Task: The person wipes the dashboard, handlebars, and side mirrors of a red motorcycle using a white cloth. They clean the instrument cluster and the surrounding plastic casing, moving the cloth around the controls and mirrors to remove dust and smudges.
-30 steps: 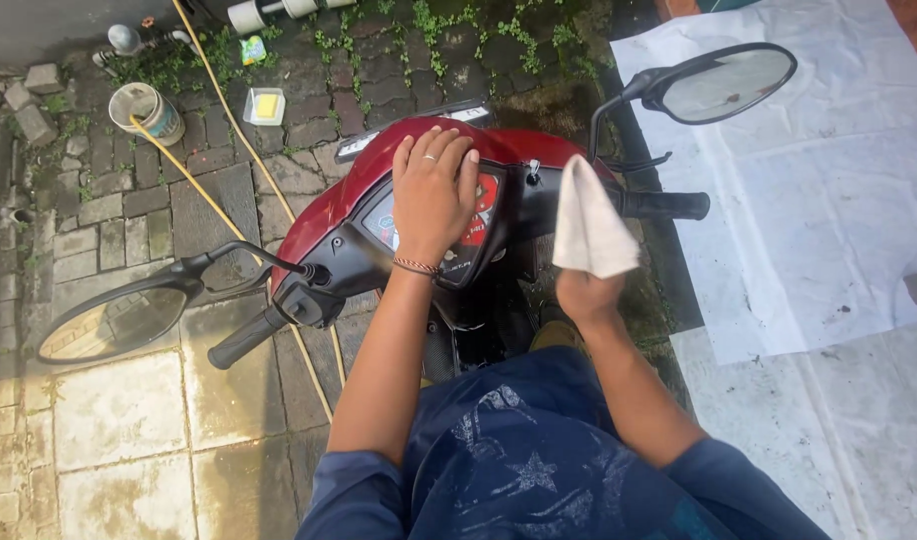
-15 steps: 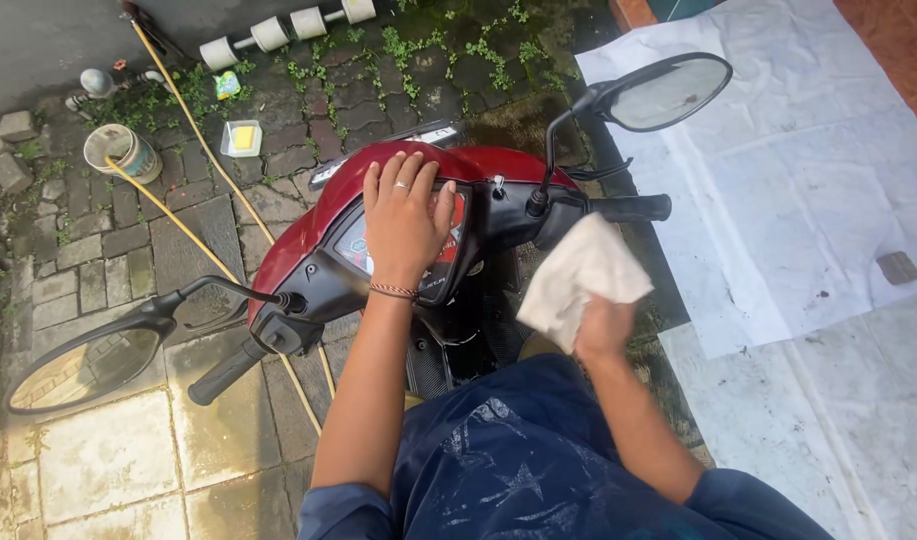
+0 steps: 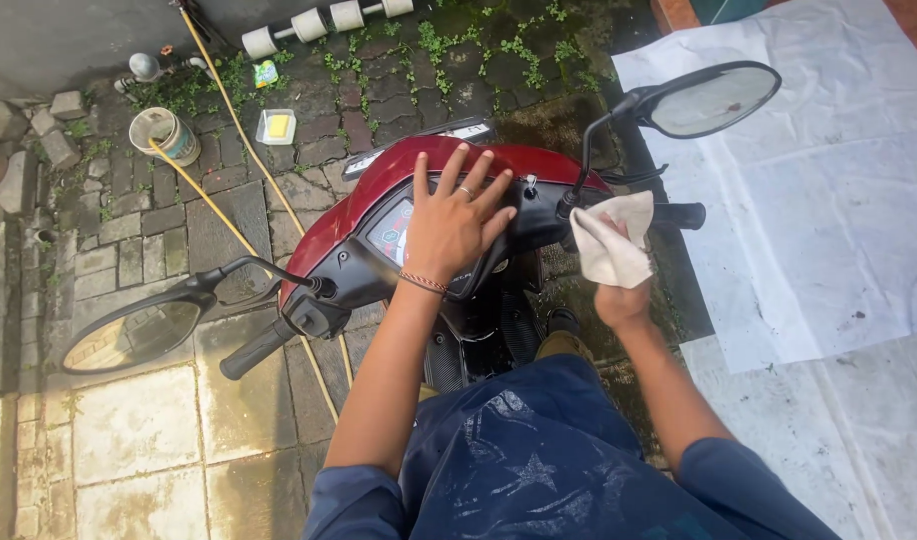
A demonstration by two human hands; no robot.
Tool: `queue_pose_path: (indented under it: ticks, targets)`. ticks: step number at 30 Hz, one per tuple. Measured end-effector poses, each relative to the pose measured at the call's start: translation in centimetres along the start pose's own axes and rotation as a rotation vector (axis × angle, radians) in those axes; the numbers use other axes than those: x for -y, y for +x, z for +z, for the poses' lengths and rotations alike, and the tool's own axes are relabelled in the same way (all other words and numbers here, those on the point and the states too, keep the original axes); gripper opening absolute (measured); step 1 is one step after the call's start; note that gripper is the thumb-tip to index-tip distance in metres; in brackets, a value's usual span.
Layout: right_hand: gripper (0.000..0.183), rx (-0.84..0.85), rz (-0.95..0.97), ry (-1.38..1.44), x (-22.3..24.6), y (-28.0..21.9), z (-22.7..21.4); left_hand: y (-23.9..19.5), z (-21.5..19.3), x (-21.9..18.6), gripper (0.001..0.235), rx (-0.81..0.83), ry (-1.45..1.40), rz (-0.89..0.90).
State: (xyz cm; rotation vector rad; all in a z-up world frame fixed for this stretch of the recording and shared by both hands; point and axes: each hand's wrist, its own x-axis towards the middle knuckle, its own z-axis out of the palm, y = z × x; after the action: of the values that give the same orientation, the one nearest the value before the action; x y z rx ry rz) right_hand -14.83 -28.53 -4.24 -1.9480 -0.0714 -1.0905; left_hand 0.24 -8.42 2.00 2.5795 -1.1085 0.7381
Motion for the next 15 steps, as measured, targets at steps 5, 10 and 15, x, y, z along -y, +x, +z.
queue_pose_path:
  ticks: [5,10,15]
  targets:
    - [0.051,-0.008,0.550,0.228,-7.2,-1.1,-7.6,0.3,0.2,0.5,0.046,0.088,0.010,0.093]
    - [0.044,-0.500,0.591,0.024,-10.6,1.6,-7.7,0.8,-1.2,-0.1,0.046,0.201,-0.018,0.027]
    - [0.049,-0.124,0.828,-0.450,-9.3,-2.1,0.3,0.8,-0.5,0.2,0.040,0.139,-0.028,0.051]
